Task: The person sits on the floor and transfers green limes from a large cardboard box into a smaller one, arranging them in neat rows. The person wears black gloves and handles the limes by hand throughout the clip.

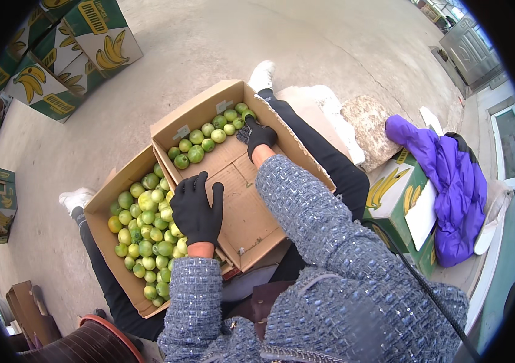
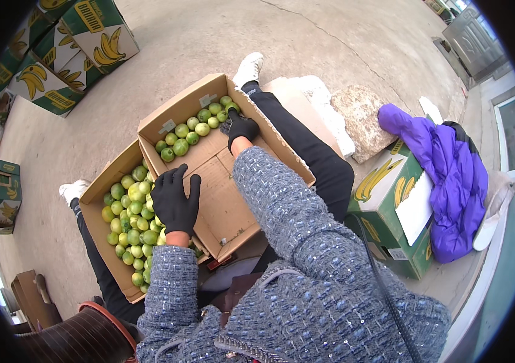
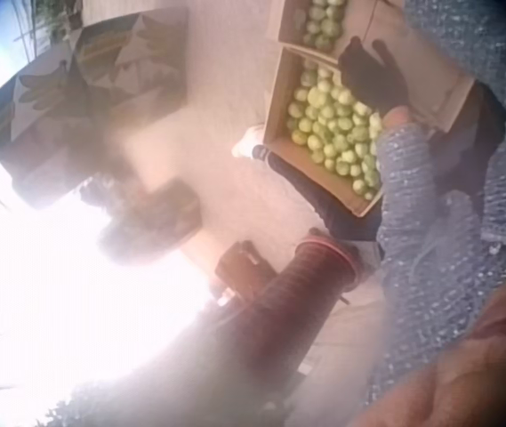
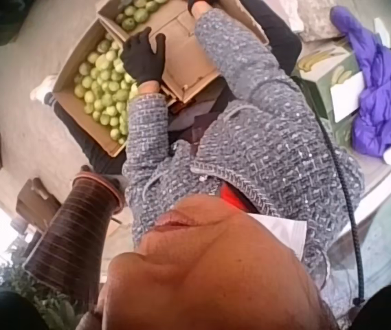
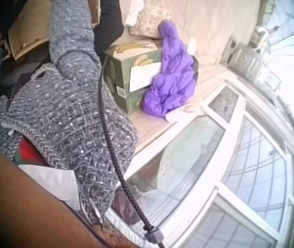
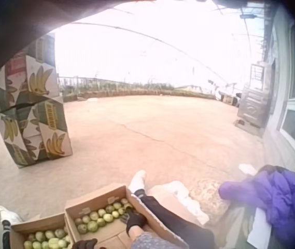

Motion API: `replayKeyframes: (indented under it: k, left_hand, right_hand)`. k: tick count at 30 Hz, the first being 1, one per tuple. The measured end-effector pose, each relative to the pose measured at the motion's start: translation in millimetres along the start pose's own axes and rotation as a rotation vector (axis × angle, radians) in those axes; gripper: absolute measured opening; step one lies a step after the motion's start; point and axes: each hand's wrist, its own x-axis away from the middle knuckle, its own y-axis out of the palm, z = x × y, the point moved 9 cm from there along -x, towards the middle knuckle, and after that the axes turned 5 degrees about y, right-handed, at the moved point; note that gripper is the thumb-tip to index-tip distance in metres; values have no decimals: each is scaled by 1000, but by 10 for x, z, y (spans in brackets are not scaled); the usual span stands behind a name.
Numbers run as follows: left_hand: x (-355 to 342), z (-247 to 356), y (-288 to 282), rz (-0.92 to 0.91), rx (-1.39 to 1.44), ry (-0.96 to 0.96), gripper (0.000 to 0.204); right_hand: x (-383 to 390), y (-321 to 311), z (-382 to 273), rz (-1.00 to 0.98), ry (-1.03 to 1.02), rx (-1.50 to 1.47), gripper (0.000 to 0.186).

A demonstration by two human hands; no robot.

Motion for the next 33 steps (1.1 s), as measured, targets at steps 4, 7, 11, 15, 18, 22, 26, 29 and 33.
replayKeyframes:
  k: [4,7,11,15,18,22,26,29,33]
  left_hand:
    - [-110,255,79,20,98,45,31]
    - [-34,86,4,53,48,24,29]
    - [43,-204,-148,178,320,-51,27]
    - [56,-815,-493,294,521,-109,27]
    - [326,-1924,-218,100,723,-419,29]
    - [529,-2461,195,-181,603,-520,48]
    - [330,-2109,401,-374,266,-379,69]
    - [158,-1915,410,-495,-112,-466,62]
    - [83,-1970,455,-639,-181,-548,66]
  right_hand:
    - [-452,-431,-428,274,-557,266,53]
    - [-289,-30,151,-229,210,-184,51]
    - [370,244,210,-462,203,-149,34]
    - [1318,448,187,-915,191,26,29]
    - [1604,486,276,-889,-97,463,31]
    - [1426,470,175,-737,-546,827,31]
    - [1354,399,58,-652,-581,962,31]
    - [1347,386,65,-667,-625,952,31]
    - [1385,411,106,-697,-625,945,28]
